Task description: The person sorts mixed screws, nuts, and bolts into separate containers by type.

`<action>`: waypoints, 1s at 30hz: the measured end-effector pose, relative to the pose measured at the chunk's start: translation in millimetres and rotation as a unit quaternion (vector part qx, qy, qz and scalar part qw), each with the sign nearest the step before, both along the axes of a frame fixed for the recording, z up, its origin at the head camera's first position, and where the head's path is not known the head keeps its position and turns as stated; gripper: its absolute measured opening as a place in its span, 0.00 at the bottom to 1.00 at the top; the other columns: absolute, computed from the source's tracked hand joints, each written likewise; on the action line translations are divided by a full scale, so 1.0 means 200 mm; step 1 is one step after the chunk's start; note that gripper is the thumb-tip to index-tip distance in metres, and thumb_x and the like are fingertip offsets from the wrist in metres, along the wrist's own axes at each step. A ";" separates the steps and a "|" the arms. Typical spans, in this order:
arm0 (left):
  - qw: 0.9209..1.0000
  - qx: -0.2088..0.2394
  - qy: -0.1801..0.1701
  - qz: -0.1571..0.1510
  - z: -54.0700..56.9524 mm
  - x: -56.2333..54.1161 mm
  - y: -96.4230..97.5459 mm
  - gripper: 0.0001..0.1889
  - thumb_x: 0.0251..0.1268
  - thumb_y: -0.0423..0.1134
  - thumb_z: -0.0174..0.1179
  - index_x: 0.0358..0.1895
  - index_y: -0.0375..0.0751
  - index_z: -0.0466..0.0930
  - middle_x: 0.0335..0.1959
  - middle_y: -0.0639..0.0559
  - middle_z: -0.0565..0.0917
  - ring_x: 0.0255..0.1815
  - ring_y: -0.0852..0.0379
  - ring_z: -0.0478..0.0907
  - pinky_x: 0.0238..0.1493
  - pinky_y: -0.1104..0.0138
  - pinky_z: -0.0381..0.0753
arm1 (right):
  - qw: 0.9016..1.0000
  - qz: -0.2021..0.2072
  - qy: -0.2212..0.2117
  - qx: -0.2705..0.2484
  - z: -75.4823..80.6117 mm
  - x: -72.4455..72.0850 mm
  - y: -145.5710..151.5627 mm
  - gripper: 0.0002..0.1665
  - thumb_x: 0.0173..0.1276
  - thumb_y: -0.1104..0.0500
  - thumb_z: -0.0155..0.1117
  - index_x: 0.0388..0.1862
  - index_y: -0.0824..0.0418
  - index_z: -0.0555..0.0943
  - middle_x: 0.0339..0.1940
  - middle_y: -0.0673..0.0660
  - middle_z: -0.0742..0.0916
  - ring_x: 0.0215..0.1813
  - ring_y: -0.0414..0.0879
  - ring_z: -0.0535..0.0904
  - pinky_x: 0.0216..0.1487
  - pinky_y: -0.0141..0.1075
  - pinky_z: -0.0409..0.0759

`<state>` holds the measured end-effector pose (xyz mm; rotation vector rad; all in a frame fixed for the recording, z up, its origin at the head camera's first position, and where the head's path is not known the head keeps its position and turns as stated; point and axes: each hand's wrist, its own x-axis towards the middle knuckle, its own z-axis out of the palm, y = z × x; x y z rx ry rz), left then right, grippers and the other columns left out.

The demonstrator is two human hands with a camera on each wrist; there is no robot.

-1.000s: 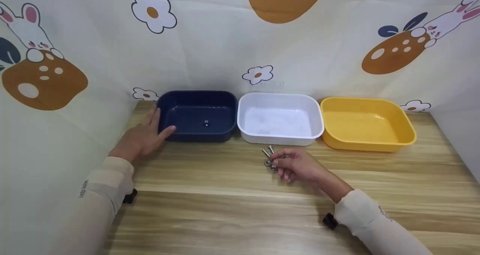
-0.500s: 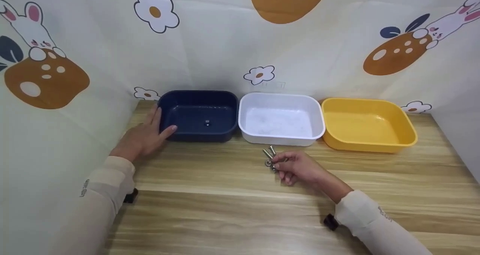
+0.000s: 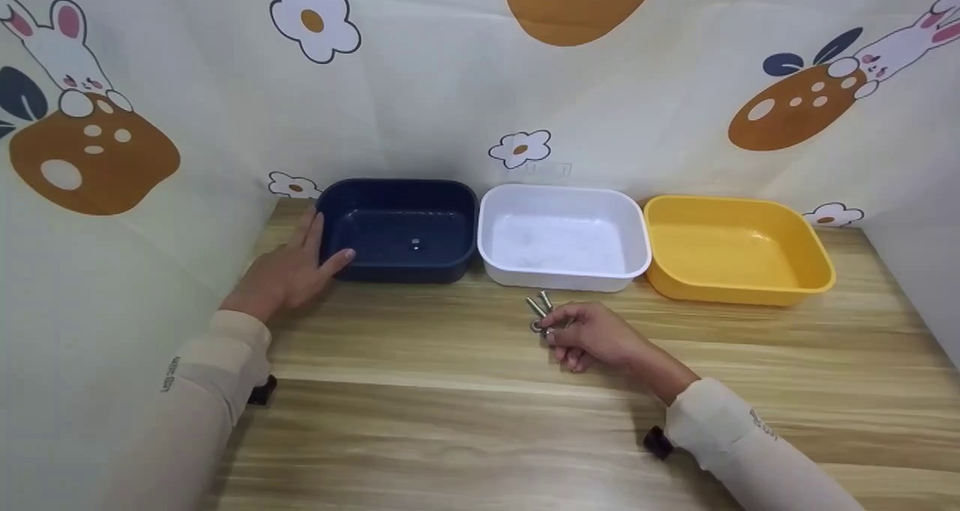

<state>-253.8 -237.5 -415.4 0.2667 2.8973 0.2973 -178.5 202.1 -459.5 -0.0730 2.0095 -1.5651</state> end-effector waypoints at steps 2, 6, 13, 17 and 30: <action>1.000 0.003 -0.001 0.003 0.00 0.00 0.00 0.53 0.66 0.76 0.24 0.77 0.36 0.27 0.79 0.39 0.31 0.65 0.23 0.63 0.61 0.37 0.66 | 1.000 0.000 0.000 0.004 0.00 0.00 0.00 0.16 0.68 0.63 0.60 0.54 0.67 0.79 0.20 0.55 0.83 0.17 0.39 0.76 0.20 0.31 0.78; 1.000 0.007 -0.001 0.003 0.00 0.00 0.00 0.53 0.65 0.76 0.24 0.77 0.36 0.27 0.79 0.39 0.31 0.66 0.23 0.62 0.62 0.37 0.65 | 1.000 -0.009 -0.004 0.008 0.00 0.00 -0.01 0.15 0.68 0.63 0.60 0.52 0.67 0.79 0.20 0.55 0.83 0.16 0.39 0.76 0.20 0.32 0.78; 1.000 0.003 -0.006 0.005 0.00 0.00 -0.01 0.52 0.66 0.76 0.24 0.77 0.37 0.26 0.79 0.40 0.30 0.67 0.23 0.60 0.62 0.36 0.64 | 1.000 -0.023 0.002 0.015 0.00 0.00 -0.02 0.13 0.66 0.64 0.62 0.48 0.69 0.78 0.19 0.55 0.83 0.15 0.40 0.77 0.19 0.32 0.79; 1.000 0.009 -0.003 0.002 0.00 0.00 0.00 0.51 0.67 0.75 0.26 0.77 0.37 0.26 0.79 0.40 0.30 0.66 0.23 0.61 0.62 0.36 0.64 | 0.999 -0.028 0.002 0.015 0.01 0.01 -0.02 0.11 0.66 0.65 0.62 0.44 0.70 0.79 0.19 0.56 0.83 0.16 0.40 0.77 0.19 0.32 0.79; 1.000 0.004 0.002 -0.002 0.00 0.01 0.00 0.52 0.66 0.76 0.24 0.77 0.36 0.27 0.79 0.38 0.32 0.67 0.24 0.60 0.63 0.37 0.63 | 1.000 -0.012 0.007 0.022 0.01 0.01 -0.02 0.10 0.68 0.64 0.60 0.42 0.71 0.79 0.18 0.55 0.83 0.16 0.40 0.77 0.19 0.31 0.79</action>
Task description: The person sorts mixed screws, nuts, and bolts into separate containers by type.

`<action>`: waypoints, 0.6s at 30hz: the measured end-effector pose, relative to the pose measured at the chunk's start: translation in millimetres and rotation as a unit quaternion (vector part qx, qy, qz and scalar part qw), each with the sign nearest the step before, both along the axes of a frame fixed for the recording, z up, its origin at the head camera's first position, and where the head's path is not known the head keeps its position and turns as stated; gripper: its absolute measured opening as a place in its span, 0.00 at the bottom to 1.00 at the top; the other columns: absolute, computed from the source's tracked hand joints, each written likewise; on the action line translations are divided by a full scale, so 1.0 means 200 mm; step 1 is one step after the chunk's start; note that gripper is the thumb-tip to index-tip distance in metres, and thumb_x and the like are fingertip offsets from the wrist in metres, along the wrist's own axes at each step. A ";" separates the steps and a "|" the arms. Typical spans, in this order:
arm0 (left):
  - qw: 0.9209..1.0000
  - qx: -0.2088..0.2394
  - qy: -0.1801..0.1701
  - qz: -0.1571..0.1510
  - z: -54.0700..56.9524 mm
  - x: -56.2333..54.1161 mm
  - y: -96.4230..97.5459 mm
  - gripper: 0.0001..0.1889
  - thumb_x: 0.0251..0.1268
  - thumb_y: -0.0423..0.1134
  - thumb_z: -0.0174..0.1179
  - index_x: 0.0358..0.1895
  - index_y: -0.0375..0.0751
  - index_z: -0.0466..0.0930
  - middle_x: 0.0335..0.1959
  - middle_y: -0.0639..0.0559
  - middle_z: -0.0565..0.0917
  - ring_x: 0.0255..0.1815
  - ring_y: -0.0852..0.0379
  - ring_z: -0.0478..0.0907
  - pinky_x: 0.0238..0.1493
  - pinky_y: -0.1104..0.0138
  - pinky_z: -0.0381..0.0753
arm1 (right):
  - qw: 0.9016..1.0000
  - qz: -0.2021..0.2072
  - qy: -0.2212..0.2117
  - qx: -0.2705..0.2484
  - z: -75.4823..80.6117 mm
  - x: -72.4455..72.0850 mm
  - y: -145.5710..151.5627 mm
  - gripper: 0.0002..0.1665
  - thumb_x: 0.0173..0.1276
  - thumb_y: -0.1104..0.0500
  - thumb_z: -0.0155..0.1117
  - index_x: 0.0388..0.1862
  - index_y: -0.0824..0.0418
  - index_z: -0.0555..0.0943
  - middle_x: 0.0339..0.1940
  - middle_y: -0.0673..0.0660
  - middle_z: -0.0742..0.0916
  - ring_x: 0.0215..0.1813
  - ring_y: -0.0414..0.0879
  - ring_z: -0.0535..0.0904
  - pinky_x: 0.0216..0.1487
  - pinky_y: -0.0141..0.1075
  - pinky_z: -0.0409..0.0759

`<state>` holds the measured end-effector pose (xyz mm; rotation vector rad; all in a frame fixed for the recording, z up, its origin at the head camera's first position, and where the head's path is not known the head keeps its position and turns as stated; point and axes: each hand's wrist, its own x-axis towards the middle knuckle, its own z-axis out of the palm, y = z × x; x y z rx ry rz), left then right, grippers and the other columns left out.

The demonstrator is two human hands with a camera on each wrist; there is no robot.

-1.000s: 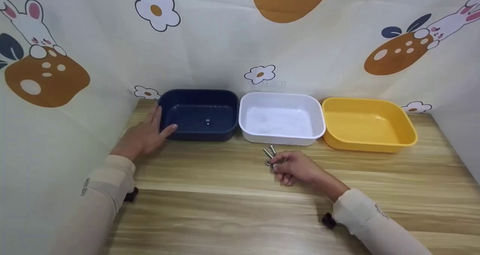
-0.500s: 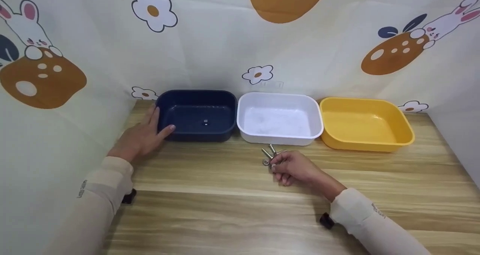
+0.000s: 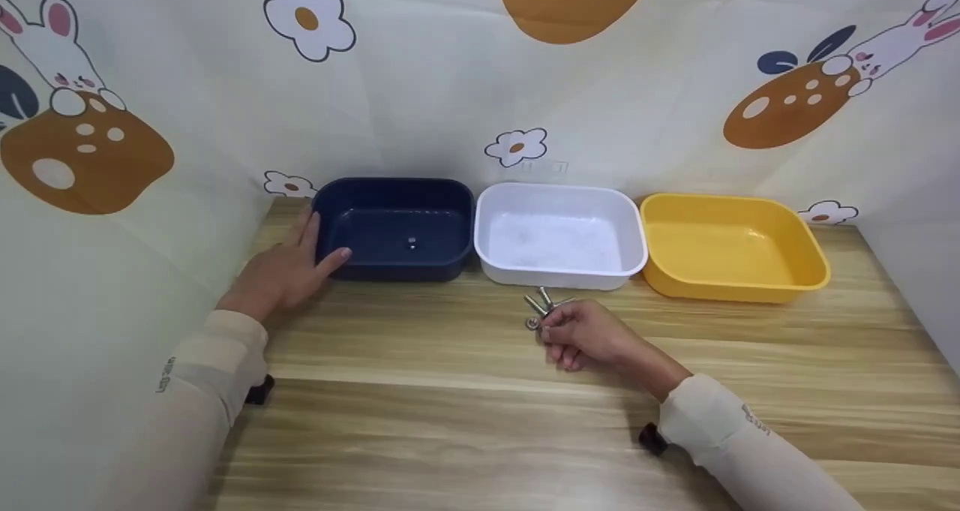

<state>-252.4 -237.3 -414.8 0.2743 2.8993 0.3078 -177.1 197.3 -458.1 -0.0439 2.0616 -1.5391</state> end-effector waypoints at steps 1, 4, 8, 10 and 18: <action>1.000 -0.003 0.000 -0.001 0.00 0.00 0.00 0.53 0.66 0.76 0.23 0.77 0.35 0.27 0.79 0.38 0.32 0.67 0.24 0.61 0.63 0.37 0.64 | 1.000 0.002 0.002 -0.001 0.00 0.00 0.00 0.10 0.68 0.65 0.60 0.42 0.72 0.78 0.18 0.55 0.83 0.16 0.40 0.77 0.19 0.31 0.79; 1.000 -0.011 0.001 -0.003 0.00 -0.01 0.00 0.53 0.65 0.76 0.22 0.77 0.35 0.27 0.79 0.37 0.33 0.66 0.24 0.61 0.63 0.37 0.64 | 1.000 0.005 0.006 -0.003 0.00 0.00 0.00 0.10 0.68 0.65 0.61 0.42 0.73 0.78 0.18 0.55 0.83 0.16 0.40 0.77 0.19 0.31 0.79; 1.000 -0.011 0.005 -0.004 0.00 -0.01 0.00 0.53 0.65 0.76 0.22 0.77 0.35 0.28 0.79 0.37 0.33 0.66 0.24 0.62 0.62 0.37 0.64 | 1.000 0.007 0.008 -0.004 0.00 0.00 0.00 0.10 0.68 0.65 0.61 0.42 0.73 0.78 0.19 0.55 0.83 0.17 0.40 0.78 0.20 0.31 0.79; 1.000 -0.009 0.006 -0.003 -0.01 -0.01 0.00 0.53 0.65 0.76 0.22 0.77 0.35 0.28 0.79 0.37 0.33 0.66 0.24 0.62 0.62 0.37 0.65 | 1.000 0.007 0.007 -0.006 0.00 0.00 0.00 0.10 0.68 0.65 0.61 0.42 0.74 0.78 0.19 0.56 0.83 0.17 0.40 0.79 0.20 0.31 0.80; 1.000 -0.007 0.005 -0.001 -0.01 -0.01 0.00 0.53 0.65 0.77 0.23 0.77 0.35 0.29 0.79 0.38 0.33 0.67 0.24 0.61 0.62 0.37 0.64 | 1.000 -0.003 -0.002 0.002 0.06 -0.01 -0.02 0.11 0.68 0.64 0.62 0.44 0.72 0.78 0.20 0.55 0.84 0.17 0.40 0.79 0.21 0.32 0.81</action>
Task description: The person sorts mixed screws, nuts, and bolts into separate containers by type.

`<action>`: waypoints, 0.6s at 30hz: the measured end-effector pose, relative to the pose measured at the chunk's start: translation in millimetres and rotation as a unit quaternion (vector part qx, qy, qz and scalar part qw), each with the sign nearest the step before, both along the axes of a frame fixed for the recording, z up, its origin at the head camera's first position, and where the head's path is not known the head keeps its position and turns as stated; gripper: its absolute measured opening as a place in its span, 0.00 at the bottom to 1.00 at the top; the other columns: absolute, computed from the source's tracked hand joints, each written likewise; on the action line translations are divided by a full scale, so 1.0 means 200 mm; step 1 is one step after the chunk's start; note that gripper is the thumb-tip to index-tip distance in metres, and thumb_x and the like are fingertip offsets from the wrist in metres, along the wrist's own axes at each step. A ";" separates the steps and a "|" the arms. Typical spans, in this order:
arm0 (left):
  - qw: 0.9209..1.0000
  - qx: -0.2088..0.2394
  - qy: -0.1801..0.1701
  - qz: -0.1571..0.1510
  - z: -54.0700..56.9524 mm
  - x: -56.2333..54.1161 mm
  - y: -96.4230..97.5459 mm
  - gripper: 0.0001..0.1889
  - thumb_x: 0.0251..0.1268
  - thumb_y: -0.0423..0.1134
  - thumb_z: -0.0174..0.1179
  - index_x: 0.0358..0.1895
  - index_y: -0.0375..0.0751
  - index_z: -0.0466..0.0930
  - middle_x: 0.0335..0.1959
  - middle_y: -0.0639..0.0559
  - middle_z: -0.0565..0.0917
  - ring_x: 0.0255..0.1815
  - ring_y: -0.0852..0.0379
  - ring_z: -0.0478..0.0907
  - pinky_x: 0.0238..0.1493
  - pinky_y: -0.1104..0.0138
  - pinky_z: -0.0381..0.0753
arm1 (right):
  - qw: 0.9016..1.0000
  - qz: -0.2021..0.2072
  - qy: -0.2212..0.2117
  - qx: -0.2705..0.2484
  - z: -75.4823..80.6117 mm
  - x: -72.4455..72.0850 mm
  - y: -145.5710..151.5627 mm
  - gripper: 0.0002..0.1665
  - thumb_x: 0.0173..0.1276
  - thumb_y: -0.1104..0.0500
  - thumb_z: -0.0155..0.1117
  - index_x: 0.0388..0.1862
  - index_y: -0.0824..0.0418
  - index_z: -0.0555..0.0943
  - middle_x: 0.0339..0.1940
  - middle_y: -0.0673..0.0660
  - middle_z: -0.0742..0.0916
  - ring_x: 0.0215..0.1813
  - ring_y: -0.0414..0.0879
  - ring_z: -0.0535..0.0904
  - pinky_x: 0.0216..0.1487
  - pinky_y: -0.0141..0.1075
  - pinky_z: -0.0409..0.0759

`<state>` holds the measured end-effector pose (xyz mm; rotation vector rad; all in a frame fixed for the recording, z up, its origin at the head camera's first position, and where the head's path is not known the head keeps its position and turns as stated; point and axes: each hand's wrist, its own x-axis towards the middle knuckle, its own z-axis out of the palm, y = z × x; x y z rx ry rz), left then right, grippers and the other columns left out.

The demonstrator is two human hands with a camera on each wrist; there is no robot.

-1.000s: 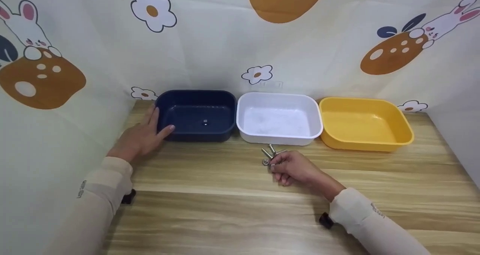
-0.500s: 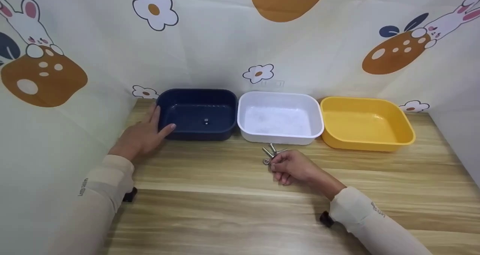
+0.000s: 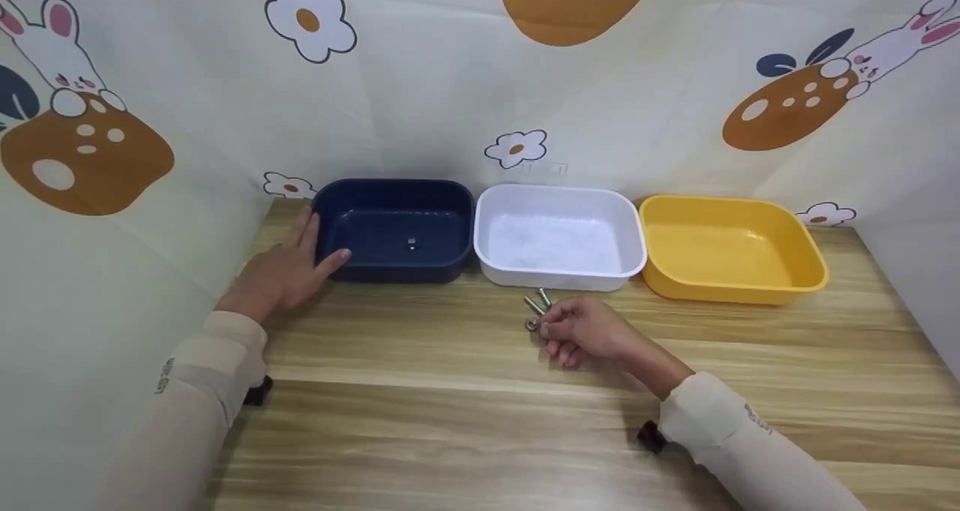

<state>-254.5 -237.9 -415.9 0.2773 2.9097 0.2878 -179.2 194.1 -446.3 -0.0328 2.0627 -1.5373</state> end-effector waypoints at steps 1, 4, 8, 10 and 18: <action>1.000 -0.001 -0.001 0.000 0.00 0.00 0.00 0.53 0.65 0.77 0.23 0.77 0.35 0.28 0.79 0.38 0.33 0.67 0.24 0.61 0.62 0.37 0.65 | 1.000 0.001 0.003 0.000 0.01 0.00 0.00 0.12 0.68 0.64 0.62 0.45 0.73 0.78 0.20 0.55 0.84 0.18 0.40 0.79 0.22 0.33 0.81; 1.000 -0.001 -0.003 0.000 0.00 0.00 0.00 0.53 0.65 0.77 0.23 0.77 0.35 0.28 0.79 0.38 0.32 0.65 0.23 0.63 0.61 0.37 0.65 | 1.000 0.005 0.013 -0.004 0.04 -0.01 -0.01 0.12 0.68 0.65 0.61 0.45 0.74 0.78 0.20 0.55 0.84 0.19 0.40 0.79 0.23 0.33 0.81; 1.000 -0.001 -0.003 0.000 0.00 0.00 0.00 0.53 0.65 0.76 0.23 0.77 0.35 0.28 0.79 0.38 0.32 0.64 0.23 0.64 0.60 0.37 0.66 | 1.000 0.011 0.019 -0.012 0.07 -0.02 -0.02 0.12 0.68 0.65 0.61 0.44 0.75 0.78 0.21 0.54 0.85 0.20 0.39 0.79 0.23 0.32 0.81; 1.000 -0.001 -0.006 0.000 0.00 0.00 0.00 0.53 0.65 0.77 0.23 0.77 0.35 0.27 0.79 0.38 0.31 0.64 0.23 0.65 0.59 0.37 0.67 | 1.000 0.013 0.021 -0.019 0.08 -0.03 -0.03 0.12 0.68 0.65 0.62 0.44 0.74 0.78 0.21 0.54 0.85 0.21 0.39 0.80 0.24 0.32 0.80; 1.000 -0.003 -0.009 -0.002 0.00 -0.01 0.00 0.53 0.65 0.77 0.22 0.77 0.35 0.27 0.79 0.38 0.31 0.62 0.23 0.66 0.58 0.37 0.68 | 0.999 0.016 0.030 -0.031 0.11 -0.03 -0.04 0.13 0.68 0.65 0.62 0.45 0.76 0.78 0.21 0.55 0.85 0.20 0.40 0.80 0.25 0.34 0.82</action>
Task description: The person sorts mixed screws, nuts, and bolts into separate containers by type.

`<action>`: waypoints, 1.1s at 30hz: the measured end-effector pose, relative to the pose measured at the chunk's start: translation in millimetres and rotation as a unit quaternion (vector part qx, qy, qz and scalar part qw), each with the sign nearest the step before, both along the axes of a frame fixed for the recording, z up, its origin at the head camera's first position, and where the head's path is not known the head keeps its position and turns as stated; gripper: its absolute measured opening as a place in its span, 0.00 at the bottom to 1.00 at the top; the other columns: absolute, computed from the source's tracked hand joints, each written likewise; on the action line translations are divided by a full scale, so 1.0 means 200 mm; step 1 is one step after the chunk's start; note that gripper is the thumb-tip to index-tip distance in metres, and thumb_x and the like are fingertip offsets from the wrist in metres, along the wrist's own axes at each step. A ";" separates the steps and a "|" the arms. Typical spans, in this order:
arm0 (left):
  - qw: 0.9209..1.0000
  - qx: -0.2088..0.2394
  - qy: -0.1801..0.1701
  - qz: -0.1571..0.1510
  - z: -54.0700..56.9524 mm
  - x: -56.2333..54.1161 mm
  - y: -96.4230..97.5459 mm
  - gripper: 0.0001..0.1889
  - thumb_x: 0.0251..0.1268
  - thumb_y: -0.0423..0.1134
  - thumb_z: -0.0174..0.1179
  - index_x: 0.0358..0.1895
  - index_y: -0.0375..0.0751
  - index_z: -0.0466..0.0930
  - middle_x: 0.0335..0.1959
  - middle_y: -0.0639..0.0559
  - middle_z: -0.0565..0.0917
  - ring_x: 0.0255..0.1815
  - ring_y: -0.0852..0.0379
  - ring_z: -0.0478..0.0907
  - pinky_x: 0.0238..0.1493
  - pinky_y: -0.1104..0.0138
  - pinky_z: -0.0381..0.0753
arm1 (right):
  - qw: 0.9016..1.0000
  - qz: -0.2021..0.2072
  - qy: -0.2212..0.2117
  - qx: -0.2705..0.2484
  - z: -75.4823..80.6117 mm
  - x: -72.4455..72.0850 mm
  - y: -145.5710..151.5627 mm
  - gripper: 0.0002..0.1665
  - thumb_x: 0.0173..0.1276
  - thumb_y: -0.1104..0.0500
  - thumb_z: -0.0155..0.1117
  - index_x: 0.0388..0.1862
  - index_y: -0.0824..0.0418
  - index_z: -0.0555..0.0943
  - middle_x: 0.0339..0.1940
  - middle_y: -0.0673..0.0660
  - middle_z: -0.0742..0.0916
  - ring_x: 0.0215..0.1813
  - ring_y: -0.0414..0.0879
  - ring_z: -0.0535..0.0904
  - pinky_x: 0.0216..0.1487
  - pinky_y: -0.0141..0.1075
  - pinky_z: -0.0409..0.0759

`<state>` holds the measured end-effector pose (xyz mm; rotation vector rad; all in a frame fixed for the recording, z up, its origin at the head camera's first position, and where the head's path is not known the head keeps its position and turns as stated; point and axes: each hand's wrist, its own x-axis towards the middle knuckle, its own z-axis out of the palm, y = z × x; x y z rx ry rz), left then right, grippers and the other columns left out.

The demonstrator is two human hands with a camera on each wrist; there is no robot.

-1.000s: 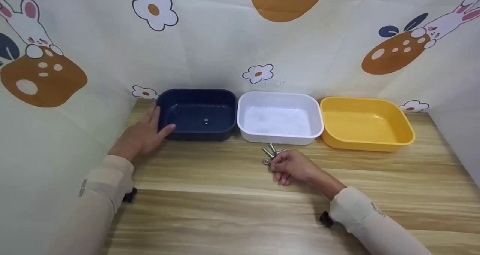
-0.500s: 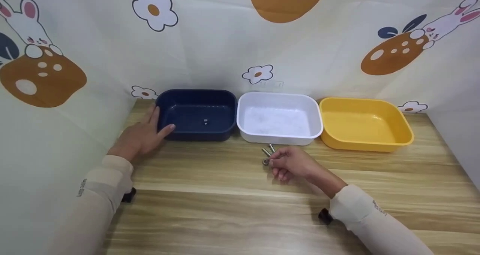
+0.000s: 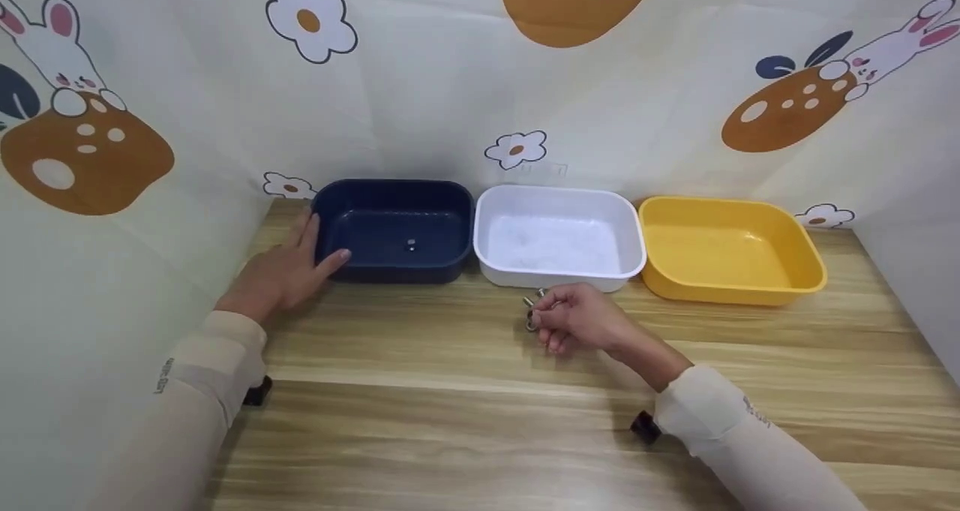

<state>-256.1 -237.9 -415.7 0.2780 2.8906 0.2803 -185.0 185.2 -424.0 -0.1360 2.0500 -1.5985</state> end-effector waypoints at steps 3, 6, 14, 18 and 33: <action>1.000 0.000 0.001 0.000 0.00 0.00 0.00 0.53 0.65 0.76 0.22 0.77 0.35 0.27 0.79 0.38 0.31 0.62 0.23 0.66 0.59 0.37 0.68 | 1.000 0.001 0.010 0.003 0.02 -0.01 -0.01 0.13 0.68 0.65 0.63 0.45 0.75 0.78 0.21 0.55 0.85 0.21 0.40 0.81 0.26 0.35 0.83; 1.000 0.002 0.003 0.000 0.00 0.00 0.00 0.53 0.65 0.76 0.22 0.77 0.35 0.27 0.79 0.37 0.31 0.63 0.23 0.65 0.60 0.37 0.66 | 1.000 0.004 0.020 0.003 0.05 -0.02 -0.02 0.14 0.68 0.65 0.62 0.46 0.76 0.78 0.21 0.55 0.85 0.21 0.40 0.80 0.27 0.36 0.83; 1.000 0.011 0.010 0.000 -0.01 0.01 -0.01 0.52 0.66 0.75 0.24 0.77 0.34 0.28 0.79 0.37 0.32 0.65 0.23 0.62 0.61 0.36 0.65 | 1.000 0.003 0.017 0.000 0.10 -0.05 -0.10 0.14 0.68 0.63 0.62 0.46 0.74 0.78 0.21 0.55 0.85 0.20 0.40 0.80 0.25 0.36 0.82; 1.000 0.013 0.009 0.002 -0.01 0.02 -0.01 0.52 0.67 0.75 0.25 0.77 0.34 0.29 0.79 0.36 0.33 0.66 0.23 0.62 0.61 0.36 0.65 | 1.000 0.005 0.013 -0.005 0.10 -0.06 -0.16 0.10 0.68 0.63 0.63 0.43 0.70 0.79 0.20 0.54 0.85 0.20 0.40 0.80 0.24 0.35 0.82; 1.000 0.006 0.007 0.003 -0.01 0.00 -0.01 0.54 0.64 0.77 0.22 0.77 0.36 0.27 0.79 0.40 0.30 0.63 0.23 0.66 0.60 0.37 0.66 | 0.998 0.031 0.043 -0.016 0.15 -0.10 -0.39 0.10 0.68 0.65 0.63 0.43 0.73 0.80 0.19 0.54 0.85 0.19 0.40 0.80 0.25 0.36 0.81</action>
